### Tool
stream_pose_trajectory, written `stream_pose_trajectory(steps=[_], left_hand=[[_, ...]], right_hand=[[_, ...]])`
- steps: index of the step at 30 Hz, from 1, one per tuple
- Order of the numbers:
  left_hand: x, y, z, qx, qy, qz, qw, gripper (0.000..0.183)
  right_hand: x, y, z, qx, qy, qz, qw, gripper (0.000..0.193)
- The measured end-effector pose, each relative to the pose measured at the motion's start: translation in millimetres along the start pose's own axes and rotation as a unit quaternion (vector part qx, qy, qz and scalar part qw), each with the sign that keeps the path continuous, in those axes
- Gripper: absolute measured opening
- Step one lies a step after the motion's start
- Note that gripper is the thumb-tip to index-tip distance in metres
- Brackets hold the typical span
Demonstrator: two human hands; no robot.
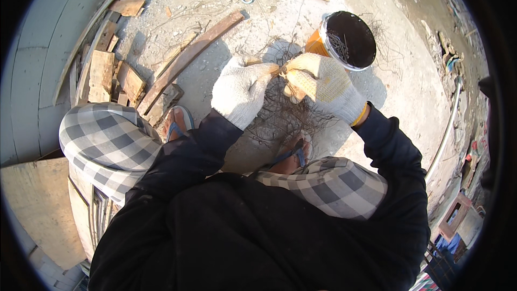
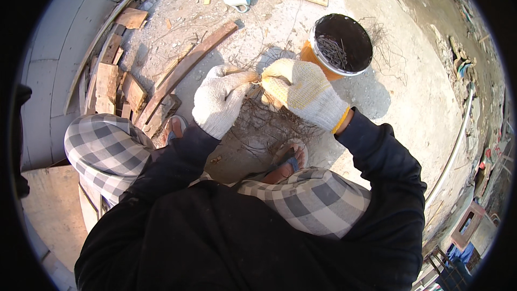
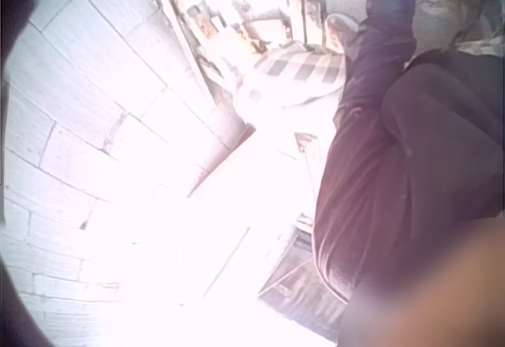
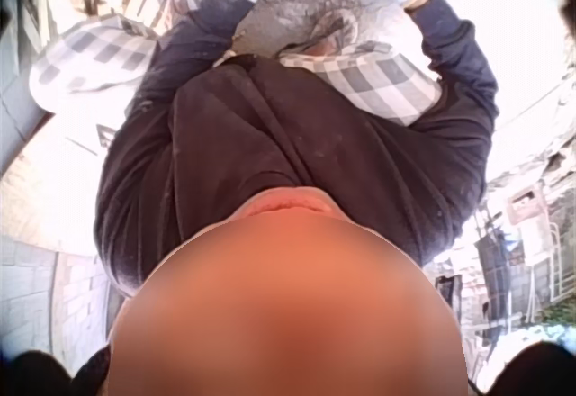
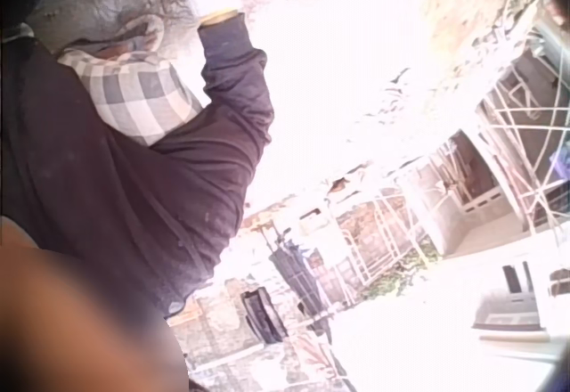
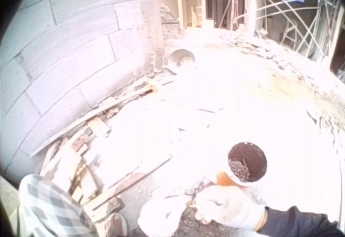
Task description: The person squats on a concrete floor and uses gloved hands to untangle and separate thin metal wires from a pile. They repeatedly pick up wire segments, straighten them, and place them into an orange bucket nearby.
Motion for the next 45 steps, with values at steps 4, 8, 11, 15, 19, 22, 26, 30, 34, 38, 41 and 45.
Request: stream_pose_trajectory(steps=[4,8,11,15,19,22,26,30,34,38,41,45], left_hand=[[-10.5,4.5,18.7,-0.013,0.032,-0.006,0.999,0.043],[-24.8,8.2,28.7,-0.014,0.003,-0.007,1.000,0.078],[-29.0,12.8,15.8,0.092,0.096,0.030,0.991,0.080],[-37.9,17.3,-2.5,0.153,0.219,-0.020,0.963,0.050],[-45.6,22.1,-9.8,0.143,0.287,-0.048,0.946,0.034],[-46.6,24.7,-13.3,0.154,0.319,-0.055,0.933,0.031],[-45.4,26.4,-11.8,0.165,0.375,-0.042,0.911,0.035],[-47.9,27.5,-1.7,0.162,0.499,0.021,0.851,0.037],[-41.3,22.6,8.0,0.133,0.475,0.035,0.869,0.033],[-23.7,18.4,14.0,0.131,0.297,-0.051,0.944,0.021],[-4.7,14.7,29.1,-0.018,0.223,-0.055,0.973,0.014],[0.3,21.3,46.1,-0.158,0.139,-0.106,0.972,0.014]], right_hand=[[-1.2,3.2,11.6,0.067,0.148,0.060,0.985,0.020],[-6.9,6.7,16.0,0.235,0.331,0.118,0.906,0.031],[-5.3,3.6,18.6,0.193,0.316,0.076,0.926,0.038],[-0.8,10.7,4.1,0.165,0.297,0.069,0.938,0.039],[-2.0,8.5,9.6,0.024,0.022,0.036,0.999,0.039],[-4.7,5.7,5.7,0.079,0.064,0.045,0.994,0.040],[-5.5,7.9,7.9,0.058,0.094,0.058,0.992,0.042],[-4.3,16.4,5.7,0.071,0.106,0.109,0.986,0.047],[-6.2,21.1,-0.9,0.110,0.123,0.122,0.979,0.047],[4.7,20.1,-8.6,0.047,0.150,0.069,0.985,0.041],[57.0,11.9,-8.1,-0.030,0.107,0.206,0.972,0.030],[92.3,3.5,0.7,0.050,0.189,0.284,0.939,0.028]])
Point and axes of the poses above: each hand's wrist, its own y-axis away from the middle knuckle, its own x-axis out of the back of the hand, z = x × y, the point moved 5 cm from there along -y, towards the middle knuckle, and after that the axes turned 10 degrees about -x, right-handed, at the moved point
